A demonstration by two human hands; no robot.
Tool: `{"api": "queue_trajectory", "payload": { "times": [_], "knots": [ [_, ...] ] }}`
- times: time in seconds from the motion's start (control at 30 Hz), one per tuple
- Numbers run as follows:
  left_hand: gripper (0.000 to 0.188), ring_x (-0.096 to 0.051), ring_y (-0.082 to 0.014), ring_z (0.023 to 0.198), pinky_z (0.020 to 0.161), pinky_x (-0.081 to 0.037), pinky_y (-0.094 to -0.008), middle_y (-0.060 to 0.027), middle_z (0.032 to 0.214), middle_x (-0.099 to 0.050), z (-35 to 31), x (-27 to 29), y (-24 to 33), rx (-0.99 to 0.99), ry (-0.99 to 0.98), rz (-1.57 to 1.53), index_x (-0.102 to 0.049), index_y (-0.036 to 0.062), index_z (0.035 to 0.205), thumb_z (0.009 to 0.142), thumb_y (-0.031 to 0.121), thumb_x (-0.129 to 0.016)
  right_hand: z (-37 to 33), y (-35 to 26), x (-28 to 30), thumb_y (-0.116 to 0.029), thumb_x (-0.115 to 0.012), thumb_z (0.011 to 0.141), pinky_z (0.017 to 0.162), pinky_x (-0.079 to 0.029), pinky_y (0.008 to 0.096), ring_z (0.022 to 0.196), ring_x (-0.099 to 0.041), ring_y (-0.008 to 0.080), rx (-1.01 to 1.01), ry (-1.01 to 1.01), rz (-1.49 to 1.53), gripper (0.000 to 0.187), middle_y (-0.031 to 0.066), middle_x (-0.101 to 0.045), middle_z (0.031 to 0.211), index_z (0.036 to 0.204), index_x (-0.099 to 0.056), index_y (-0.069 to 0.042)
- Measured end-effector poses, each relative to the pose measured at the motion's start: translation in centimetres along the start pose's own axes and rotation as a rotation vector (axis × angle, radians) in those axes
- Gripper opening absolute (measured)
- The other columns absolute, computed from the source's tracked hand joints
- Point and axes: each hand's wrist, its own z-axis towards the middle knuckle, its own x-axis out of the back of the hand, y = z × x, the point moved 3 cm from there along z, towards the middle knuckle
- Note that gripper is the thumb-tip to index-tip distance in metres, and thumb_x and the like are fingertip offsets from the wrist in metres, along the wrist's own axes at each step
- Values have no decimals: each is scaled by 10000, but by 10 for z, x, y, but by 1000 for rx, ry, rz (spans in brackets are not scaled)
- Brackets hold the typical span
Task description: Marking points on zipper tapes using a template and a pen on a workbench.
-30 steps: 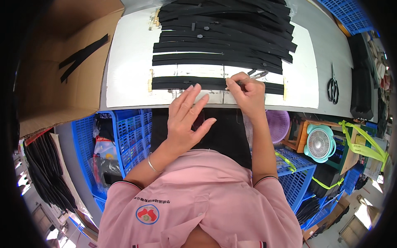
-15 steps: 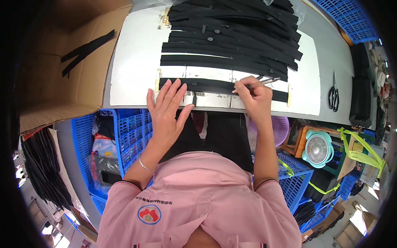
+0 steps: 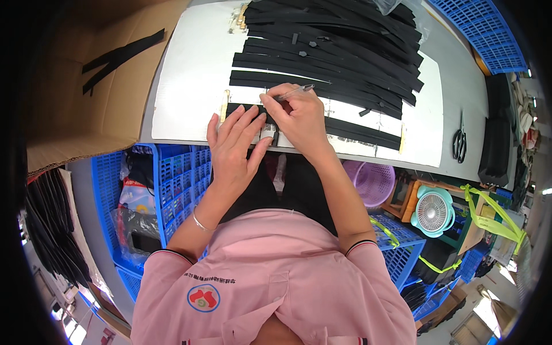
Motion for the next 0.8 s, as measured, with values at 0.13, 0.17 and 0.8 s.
{"api": "queue_trajectory", "payload": {
  "times": [0.13, 0.17, 0.8],
  "knots": [
    [398, -570, -259, 1341, 1228, -232, -527, -60, 1380, -678, -1, -1, -2, 5, 6, -15, -720, 83, 1277, 912, 228, -779, 2, 0, -3, -181, -789, 910, 675, -471, 322, 664, -630, 183, 41, -19, -44, 156, 37, -756, 836, 877, -766, -30],
    [400, -573, -251, 1327, 1226, -230, -521, -59, 1366, -680, -2, -1, -3, -3, 17, -17, -720, 69, 1264, 906, 236, -783, 1, 0, -4, -189, -788, 908, 698, -466, 324, 672, -636, 188, 45, -24, -72, 158, 30, -755, 833, 869, -767, -37],
    [423, -608, -287, 1311, 1186, -327, -492, -214, 1474, -595, -6, 1, -7, 26, 35, -72, -690, -19, 1266, 913, 198, -777, 1, -7, 5, -131, -792, 853, 909, -390, 371, 772, -579, 207, 275, -167, -113, 87, 16, -647, 739, 818, -732, -79]
  ]
}}
